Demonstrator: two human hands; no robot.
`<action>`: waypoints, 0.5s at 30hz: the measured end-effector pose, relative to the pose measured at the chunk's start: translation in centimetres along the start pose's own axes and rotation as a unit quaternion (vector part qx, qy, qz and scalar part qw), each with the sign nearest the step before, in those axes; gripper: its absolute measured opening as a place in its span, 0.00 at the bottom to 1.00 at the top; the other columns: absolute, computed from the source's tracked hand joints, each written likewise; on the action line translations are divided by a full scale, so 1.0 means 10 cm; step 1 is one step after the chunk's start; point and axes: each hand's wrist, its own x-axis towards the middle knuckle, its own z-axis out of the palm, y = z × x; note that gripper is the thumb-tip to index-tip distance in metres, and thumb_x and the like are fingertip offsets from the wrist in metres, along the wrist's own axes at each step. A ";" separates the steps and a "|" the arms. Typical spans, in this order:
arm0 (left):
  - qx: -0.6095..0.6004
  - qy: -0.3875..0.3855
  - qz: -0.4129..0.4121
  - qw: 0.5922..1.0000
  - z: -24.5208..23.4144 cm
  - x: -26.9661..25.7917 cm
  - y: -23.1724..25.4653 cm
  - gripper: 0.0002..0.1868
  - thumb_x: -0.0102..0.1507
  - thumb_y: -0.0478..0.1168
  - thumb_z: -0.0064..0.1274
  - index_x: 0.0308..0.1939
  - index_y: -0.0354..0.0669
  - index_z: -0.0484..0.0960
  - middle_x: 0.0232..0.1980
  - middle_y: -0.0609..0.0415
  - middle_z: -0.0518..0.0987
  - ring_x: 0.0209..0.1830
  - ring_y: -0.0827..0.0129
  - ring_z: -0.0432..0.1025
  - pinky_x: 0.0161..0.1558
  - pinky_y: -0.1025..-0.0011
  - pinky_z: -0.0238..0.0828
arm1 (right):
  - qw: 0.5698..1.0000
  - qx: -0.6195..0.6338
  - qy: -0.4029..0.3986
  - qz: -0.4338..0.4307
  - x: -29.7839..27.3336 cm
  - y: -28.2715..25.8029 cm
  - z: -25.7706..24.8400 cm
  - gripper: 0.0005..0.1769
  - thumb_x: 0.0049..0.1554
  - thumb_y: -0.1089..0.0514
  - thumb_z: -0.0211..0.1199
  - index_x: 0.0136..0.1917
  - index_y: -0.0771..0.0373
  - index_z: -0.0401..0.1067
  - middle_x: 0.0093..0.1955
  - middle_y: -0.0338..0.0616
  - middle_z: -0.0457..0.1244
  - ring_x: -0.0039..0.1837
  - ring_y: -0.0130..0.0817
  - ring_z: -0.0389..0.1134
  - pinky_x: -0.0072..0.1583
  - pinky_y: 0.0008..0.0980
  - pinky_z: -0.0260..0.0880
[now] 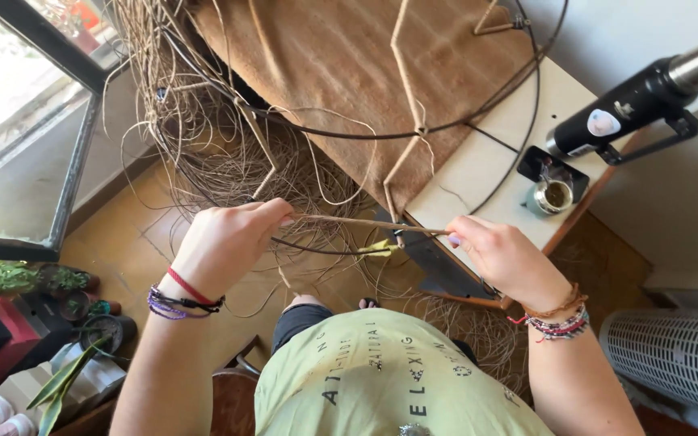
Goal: Preparing natural fiber strips by untangling them and weaving them onto a circular metal furniture frame.
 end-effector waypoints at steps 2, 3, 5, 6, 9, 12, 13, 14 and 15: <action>0.002 0.000 -0.002 1.000 -0.03 0.03 -0.11 0.06 0.72 0.48 0.42 0.40 0.59 0.70 0.27 0.61 0.75 0.25 0.52 0.76 0.29 0.60 0.77 | 1.000 -0.004 0.015 -0.001 0.09 -0.09 0.02 0.13 0.67 0.54 0.48 0.57 0.52 0.73 0.43 0.42 0.72 0.45 0.43 0.76 0.51 0.38 0.77; 0.007 0.001 0.000 1.000 -0.06 0.09 -0.19 0.08 0.72 0.49 0.41 0.39 0.59 0.70 0.27 0.61 0.74 0.25 0.52 0.76 0.29 0.59 0.76 | 0.999 -0.008 0.035 -0.001 0.16 -0.14 0.03 0.11 0.67 0.54 0.49 0.56 0.52 0.73 0.42 0.41 0.71 0.45 0.42 0.76 0.51 0.37 0.77; 0.006 0.001 0.011 1.000 -0.11 0.16 -0.38 0.07 0.72 0.49 0.41 0.41 0.59 0.71 0.28 0.61 0.75 0.27 0.52 0.77 0.30 0.59 0.77 | 0.998 -0.022 0.059 0.006 0.25 -0.21 0.10 0.10 0.66 0.54 0.50 0.56 0.51 0.72 0.42 0.42 0.71 0.46 0.43 0.76 0.51 0.38 0.77; 0.003 -0.003 0.016 1.000 -0.13 0.20 -0.48 0.06 0.72 0.49 0.41 0.42 0.60 0.71 0.29 0.61 0.76 0.29 0.52 0.77 0.31 0.59 0.77 | 0.996 -0.036 0.078 0.013 0.30 -0.25 0.15 0.08 0.65 0.54 0.51 0.55 0.51 0.71 0.42 0.42 0.70 0.47 0.44 0.76 0.51 0.39 0.77; 0.008 -0.044 0.017 0.999 -0.32 0.40 -0.78 0.11 0.73 0.54 0.38 0.40 0.61 0.72 0.29 0.58 0.76 0.31 0.54 0.78 0.33 0.58 0.77 | 0.990 -0.030 0.134 0.010 0.56 -0.51 0.32 0.08 0.64 0.56 0.53 0.54 0.52 0.71 0.37 0.48 0.69 0.44 0.51 0.74 0.46 0.48 0.76; -0.028 -0.084 0.027 0.996 -0.53 0.53 -1.07 0.10 0.72 0.51 0.40 0.41 0.58 0.74 0.30 0.58 0.81 0.31 0.52 0.79 0.34 0.58 0.79 | 0.984 -0.013 0.178 0.016 0.76 -0.67 0.45 0.08 0.65 0.56 0.53 0.52 0.50 0.73 0.34 0.38 0.69 0.38 0.39 0.75 0.46 0.34 0.77; -0.027 -0.087 0.031 0.995 -0.59 0.57 -1.17 0.10 0.72 0.51 0.40 0.41 0.58 0.74 0.30 0.58 0.81 0.31 0.52 0.79 0.34 0.58 0.79 | 0.983 -0.010 0.180 0.021 0.84 -0.79 0.41 0.08 0.65 0.56 0.53 0.52 0.50 0.73 0.34 0.38 0.69 0.38 0.39 0.75 0.46 0.34 0.77; -0.053 -0.116 0.028 0.991 -0.66 0.60 -1.27 0.10 0.72 0.51 0.40 0.43 0.58 0.76 0.33 0.56 0.83 0.33 0.49 0.79 0.36 0.55 0.78 | 0.980 -0.028 0.198 0.010 0.92 -0.90 0.38 0.08 0.65 0.56 0.53 0.53 0.50 0.74 0.33 0.37 0.69 0.38 0.39 0.75 0.46 0.34 0.76; -0.076 -0.143 0.024 0.987 -0.73 0.65 -1.38 0.10 0.71 0.51 0.41 0.44 0.57 0.77 0.36 0.53 0.84 0.36 0.46 0.78 0.37 0.51 0.78 | 0.975 -0.047 0.217 -0.003 1.02 -1.01 0.33 0.09 0.65 0.56 0.54 0.54 0.49 0.74 0.33 0.37 0.68 0.39 0.39 0.74 0.46 0.34 0.76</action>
